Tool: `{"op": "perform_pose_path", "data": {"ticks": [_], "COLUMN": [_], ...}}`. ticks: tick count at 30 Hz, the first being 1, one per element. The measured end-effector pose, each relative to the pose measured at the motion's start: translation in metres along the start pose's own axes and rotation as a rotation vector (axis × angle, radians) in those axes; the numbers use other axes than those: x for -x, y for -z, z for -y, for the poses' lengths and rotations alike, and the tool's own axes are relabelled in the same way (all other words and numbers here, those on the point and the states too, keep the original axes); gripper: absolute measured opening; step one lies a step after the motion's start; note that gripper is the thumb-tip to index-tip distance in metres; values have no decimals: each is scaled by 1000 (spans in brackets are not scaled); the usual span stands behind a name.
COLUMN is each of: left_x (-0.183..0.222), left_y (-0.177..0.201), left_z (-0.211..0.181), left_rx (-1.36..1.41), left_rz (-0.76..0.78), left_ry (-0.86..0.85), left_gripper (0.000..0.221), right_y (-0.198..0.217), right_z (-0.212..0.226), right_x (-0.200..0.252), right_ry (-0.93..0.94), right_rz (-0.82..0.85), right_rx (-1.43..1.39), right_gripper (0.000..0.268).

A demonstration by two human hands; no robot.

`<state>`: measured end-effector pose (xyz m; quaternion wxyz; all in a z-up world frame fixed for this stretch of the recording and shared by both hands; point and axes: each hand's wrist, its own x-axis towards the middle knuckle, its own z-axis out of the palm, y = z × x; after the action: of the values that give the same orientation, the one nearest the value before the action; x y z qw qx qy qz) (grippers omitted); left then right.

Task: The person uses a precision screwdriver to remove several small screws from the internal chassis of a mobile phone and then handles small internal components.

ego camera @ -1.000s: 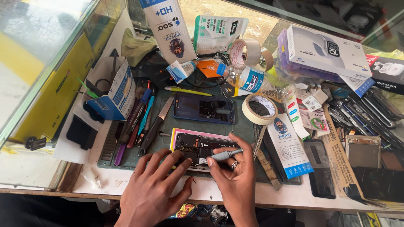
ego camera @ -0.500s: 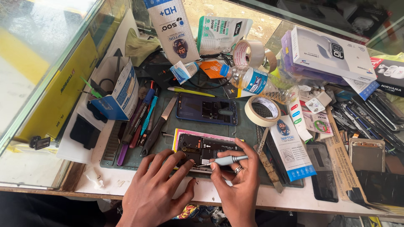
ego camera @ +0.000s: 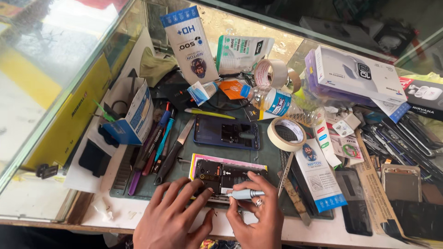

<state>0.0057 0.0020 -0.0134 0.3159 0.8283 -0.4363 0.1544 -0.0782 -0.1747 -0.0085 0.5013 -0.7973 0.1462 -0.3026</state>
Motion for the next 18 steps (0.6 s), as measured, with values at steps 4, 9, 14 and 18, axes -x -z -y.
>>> {"op": "perform_pose_path", "data": {"ticks": [4,9,14,18], "left_x": [-4,-5,-3,-4], "left_y": [4,8,10,10], "left_z": [-4,-6,-7,-6], "left_rx": [-3,7,8,-27], "left_rz": [1,20,-30,-25], "left_ry": [11,27,12,-3], "left_gripper": [48,48,47,47], "right_y": [4,7,6,14], "right_z": [9,22,52,77], "right_x": [-2,-9,-20,-30], "right_ry": [63,115,176,623], "right_rz": [100,244,403,503], "right_rx": [75,83,270,246], "right_gripper": [69,94,74,69]}}
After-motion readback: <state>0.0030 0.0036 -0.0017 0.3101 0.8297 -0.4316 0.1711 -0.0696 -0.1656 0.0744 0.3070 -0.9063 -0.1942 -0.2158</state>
